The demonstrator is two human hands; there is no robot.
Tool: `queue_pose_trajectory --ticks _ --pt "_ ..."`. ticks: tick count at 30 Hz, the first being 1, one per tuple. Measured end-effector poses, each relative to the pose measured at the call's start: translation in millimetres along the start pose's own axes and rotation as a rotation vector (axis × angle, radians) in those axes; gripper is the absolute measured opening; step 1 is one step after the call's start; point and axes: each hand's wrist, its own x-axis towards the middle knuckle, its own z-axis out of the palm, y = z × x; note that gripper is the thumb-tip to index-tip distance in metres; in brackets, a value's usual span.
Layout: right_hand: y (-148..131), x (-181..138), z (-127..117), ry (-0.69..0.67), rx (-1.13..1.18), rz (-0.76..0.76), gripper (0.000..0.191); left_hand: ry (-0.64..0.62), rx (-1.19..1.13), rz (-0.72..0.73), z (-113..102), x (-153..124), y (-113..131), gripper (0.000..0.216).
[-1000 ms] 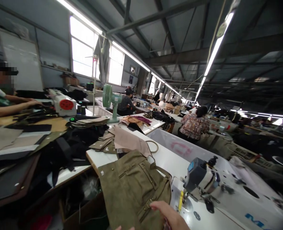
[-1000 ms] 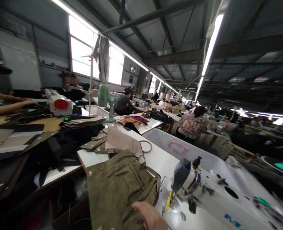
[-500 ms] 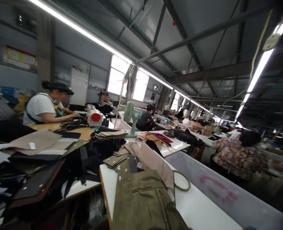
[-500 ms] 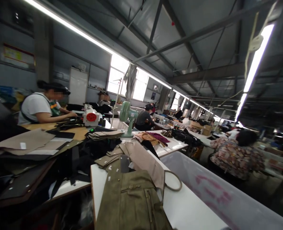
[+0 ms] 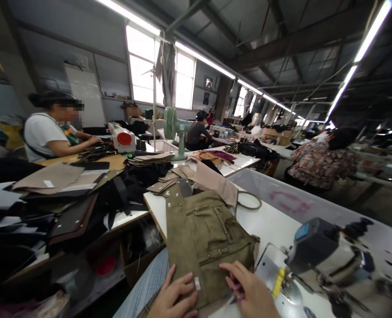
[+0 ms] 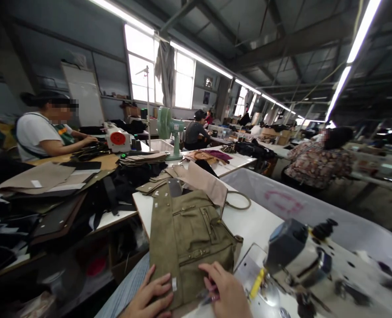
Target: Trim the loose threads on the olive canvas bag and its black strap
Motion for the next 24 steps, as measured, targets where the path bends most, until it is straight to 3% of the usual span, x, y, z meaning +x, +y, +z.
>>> queue_pose_trajectory --ticks 3,6,11,13,16,18,21,24 --pt "1.1 0.1 -2.5 -0.126 0.019 0.036 0.028 0.115 0.028 0.014 -3.4 1.4 10.2 0.032" --pt "-5.2 5.4 -6.0 -0.147 0.039 0.041 0.02 0.164 0.024 0.018 -10.3 9.9 18.2 0.028" --pt "-13.5 1.7 -5.5 -0.19 0.078 0.052 0.016 0.064 -0.014 -0.022 -10.6 2.0 11.6 0.034" --pt "-15.0 0.1 -5.5 -0.199 0.082 0.066 0.015 0.03 -0.032 -0.162 -9.1 -16.2 -4.9 0.034" --pt "-15.3 0.5 -5.9 -0.205 0.093 0.084 0.014 0.079 0.036 -0.67 -6.8 -50.9 -41.2 0.036" --pt "-14.3 2.4 -5.8 -0.205 0.105 0.092 0.013 0.028 0.069 -0.886 -3.1 -69.5 -63.1 0.04" --pt "-12.2 5.5 -4.6 -0.207 0.115 0.099 0.013 -0.164 0.045 -1.07 11.4 -78.6 -78.4 0.032" --pt "-10.3 7.0 -2.8 -0.213 0.117 0.108 0.013 -0.348 -0.005 -1.154 33.5 -65.6 -73.8 0.026"
